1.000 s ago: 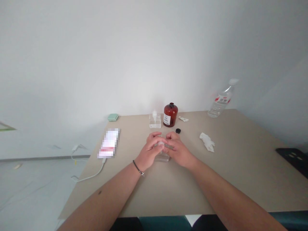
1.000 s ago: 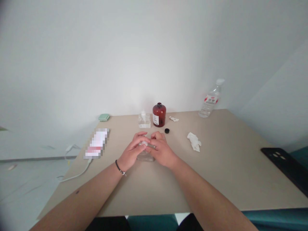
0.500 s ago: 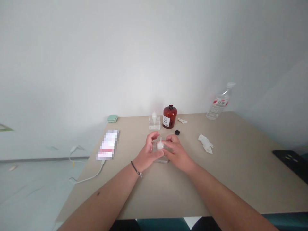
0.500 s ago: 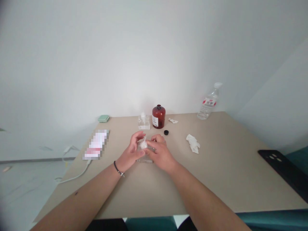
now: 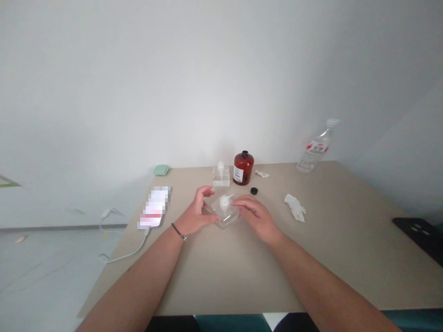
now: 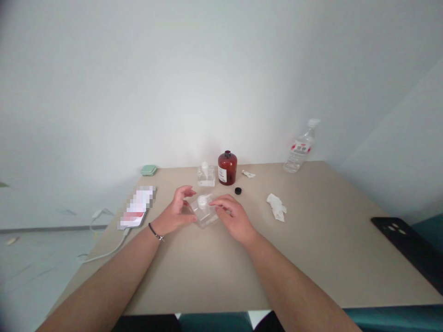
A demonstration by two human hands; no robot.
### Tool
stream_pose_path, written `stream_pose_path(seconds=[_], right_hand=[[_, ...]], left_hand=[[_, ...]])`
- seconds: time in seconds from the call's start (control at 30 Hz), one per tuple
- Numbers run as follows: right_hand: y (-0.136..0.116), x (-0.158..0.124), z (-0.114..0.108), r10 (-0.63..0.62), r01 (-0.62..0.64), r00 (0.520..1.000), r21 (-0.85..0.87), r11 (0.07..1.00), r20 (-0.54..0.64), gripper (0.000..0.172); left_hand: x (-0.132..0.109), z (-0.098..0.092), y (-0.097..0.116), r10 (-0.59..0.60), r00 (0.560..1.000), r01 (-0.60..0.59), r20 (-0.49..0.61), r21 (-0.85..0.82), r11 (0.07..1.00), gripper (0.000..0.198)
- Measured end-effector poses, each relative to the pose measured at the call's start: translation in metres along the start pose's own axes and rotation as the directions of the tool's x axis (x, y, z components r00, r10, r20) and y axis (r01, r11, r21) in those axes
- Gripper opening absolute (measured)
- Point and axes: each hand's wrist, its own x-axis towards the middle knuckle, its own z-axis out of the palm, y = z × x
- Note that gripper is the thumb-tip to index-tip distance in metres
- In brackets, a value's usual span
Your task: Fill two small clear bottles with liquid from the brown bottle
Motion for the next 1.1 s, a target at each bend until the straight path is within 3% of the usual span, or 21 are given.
stream_pose_path(seconds=[0.1, 0.33, 0.57, 0.7, 0.8, 0.9, 0.97, 1.03, 1.1], right_hand=[[0.001, 0.000, 0.001, 0.000, 0.000, 1.000, 0.010, 1.000, 0.007, 0.029], [0.001, 0.000, 0.003, -0.012, 0.010, 0.999, 0.042, 0.999, 0.053, 0.026], [0.006, 0.002, 0.006, 0.111, -0.113, 0.993, 0.040, 0.993, 0.034, 0.020], [0.006, 0.005, 0.002, 0.108, -0.106, 0.994, -0.084, 0.991, 0.020, 0.021], [0.001, 0.004, -0.019, 0.096, -0.103, 0.995, -0.314, 0.944, -0.038, 0.025], [-0.001, -0.007, -0.054, 0.138, -0.193, 0.981, -0.618, 0.762, -0.136, 0.027], [0.001, -0.021, -0.077, 0.184, -0.296, 0.955, -0.806, 0.512, -0.233, 0.032], [0.007, -0.036, -0.095, 0.224, -0.397, 0.911, -0.884, 0.248, -0.346, 0.040], [0.013, -0.048, -0.105, 0.281, -0.404, 0.889, -0.909, 0.105, -0.363, 0.045]], left_hand=[[-0.001, -0.001, 0.001, 0.022, 1.000, -0.023, -0.002, -0.081, 0.996, 0.068], [-0.003, 0.021, 0.011, 0.073, 0.995, -0.072, -0.067, 0.020, 0.997, 0.093], [0.002, 0.011, -0.003, 0.047, 0.995, -0.060, -0.092, -0.145, 0.988, 0.091], [0.004, 0.004, -0.007, 0.033, 0.999, -0.032, 0.001, -0.190, 0.981, 0.091], [0.003, 0.002, -0.004, -0.024, 0.997, 0.034, 0.078, -0.127, 0.991, 0.107], [0.002, 0.003, 0.004, -0.115, 0.988, 0.119, 0.101, -0.030, 0.992, 0.110], [0.002, 0.004, 0.010, -0.168, 0.981, 0.167, 0.094, 0.019, 0.986, 0.105], [0.002, 0.004, 0.014, -0.189, 0.979, 0.187, 0.073, 0.036, 0.982, 0.098], [0.002, 0.004, 0.014, -0.181, 0.982, 0.180, 0.049, 0.036, 0.983, 0.090]])
